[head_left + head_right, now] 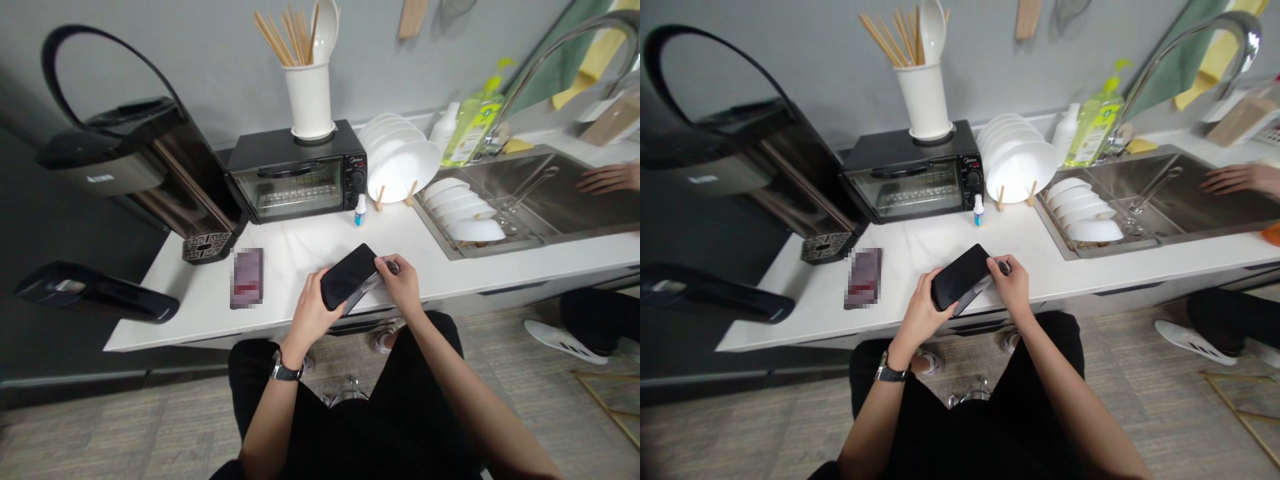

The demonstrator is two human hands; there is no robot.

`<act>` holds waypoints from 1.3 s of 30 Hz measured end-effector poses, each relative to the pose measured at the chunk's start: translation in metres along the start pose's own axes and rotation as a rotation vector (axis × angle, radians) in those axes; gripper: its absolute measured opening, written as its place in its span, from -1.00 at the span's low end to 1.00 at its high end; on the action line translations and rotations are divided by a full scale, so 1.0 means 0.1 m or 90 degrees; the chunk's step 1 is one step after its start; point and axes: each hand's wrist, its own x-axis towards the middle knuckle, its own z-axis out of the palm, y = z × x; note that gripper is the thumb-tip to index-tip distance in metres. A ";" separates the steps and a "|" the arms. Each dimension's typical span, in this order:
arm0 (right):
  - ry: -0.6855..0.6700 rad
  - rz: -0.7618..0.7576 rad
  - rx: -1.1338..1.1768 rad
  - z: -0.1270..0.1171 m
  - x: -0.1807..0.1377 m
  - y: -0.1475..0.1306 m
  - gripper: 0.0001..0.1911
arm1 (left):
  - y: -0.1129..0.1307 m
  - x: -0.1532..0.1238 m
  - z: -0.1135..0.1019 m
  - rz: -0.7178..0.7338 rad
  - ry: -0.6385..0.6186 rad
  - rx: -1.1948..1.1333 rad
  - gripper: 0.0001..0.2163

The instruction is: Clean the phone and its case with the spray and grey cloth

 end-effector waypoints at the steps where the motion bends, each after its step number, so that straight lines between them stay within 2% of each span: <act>1: 0.008 0.005 0.011 0.00 0.02 0.01 -0.46 | 0.00 0.00 0.01 0.003 0.004 0.009 -0.29; 3: 0.048 0.022 0.035 -0.01 0.05 0.03 -0.46 | -0.01 0.01 0.03 0.003 0.017 0.022 -0.30; 5: 0.136 0.027 0.050 -0.03 0.08 0.02 -0.45 | -0.01 0.01 0.05 -0.004 0.032 0.025 -0.31; 7: 0.246 -0.018 0.044 -0.04 0.10 0.00 -0.44 | -0.01 0.01 0.06 -0.010 0.032 0.038 -0.32; 9: 0.284 -0.110 0.006 -0.05 0.09 -0.04 -0.45 | -0.01 0.01 0.05 -0.006 0.012 0.065 -0.33; 10: 0.245 -0.160 -0.024 -0.04 0.07 -0.05 -0.47 | 0.00 0.01 0.05 -0.003 -0.001 0.078 -0.33; 11: 0.160 -0.206 -0.063 -0.04 0.05 -0.05 -0.48 | 0.01 0.02 0.05 -0.002 -0.014 0.088 -0.33; 14: -0.168 -0.329 -0.221 -0.02 -0.05 0.01 -0.49 | 0.02 0.03 0.04 -0.011 -0.035 0.095 -0.33; 15: -0.235 -0.365 -0.283 -0.02 -0.07 0.04 -0.47 | 0.02 0.04 0.04 -0.016 -0.040 0.093 -0.33; 16: -0.268 -0.394 -0.343 -0.01 -0.10 0.08 -0.45 | 0.02 0.04 0.04 -0.022 -0.041 0.090 -0.32; 18: -0.256 -0.427 -0.436 0.02 -0.15 0.12 -0.38 | 0.00 0.04 0.06 -0.039 -0.037 0.073 -0.25; 21: -0.253 -0.446 -0.484 0.13 -0.27 0.07 -0.33 | -0.05 0.02 0.07 -0.079 -0.023 0.038 -0.16; 26: -0.396 -0.548 -0.431 0.32 -0.59 -0.11 -0.35 | -0.11 -0.01 0.08 -0.128 -0.020 -0.002 -0.10; 29: -0.416 -0.562 -0.418 0.22 -0.67 -0.09 -0.37 | -0.09 -0.01 0.07 -0.131 -0.020 0.008 -0.12; 32: -0.387 -0.537 -0.444 -0.02 -0.63 0.01 -0.35 | -0.05 0.03 0.05 -0.084 -0.032 0.033 -0.16; 35: -0.320 -0.498 -0.489 -0.23 -0.50 0.11 -0.32 | -0.04 0.06 0.02 -0.054 -0.035 0.040 -0.32; 39: -0.233 -0.447 -0.533 -0.24 -0.30 0.18 -0.33 | -0.05 0.08 0.02 -0.047 -0.055 0.035 -0.36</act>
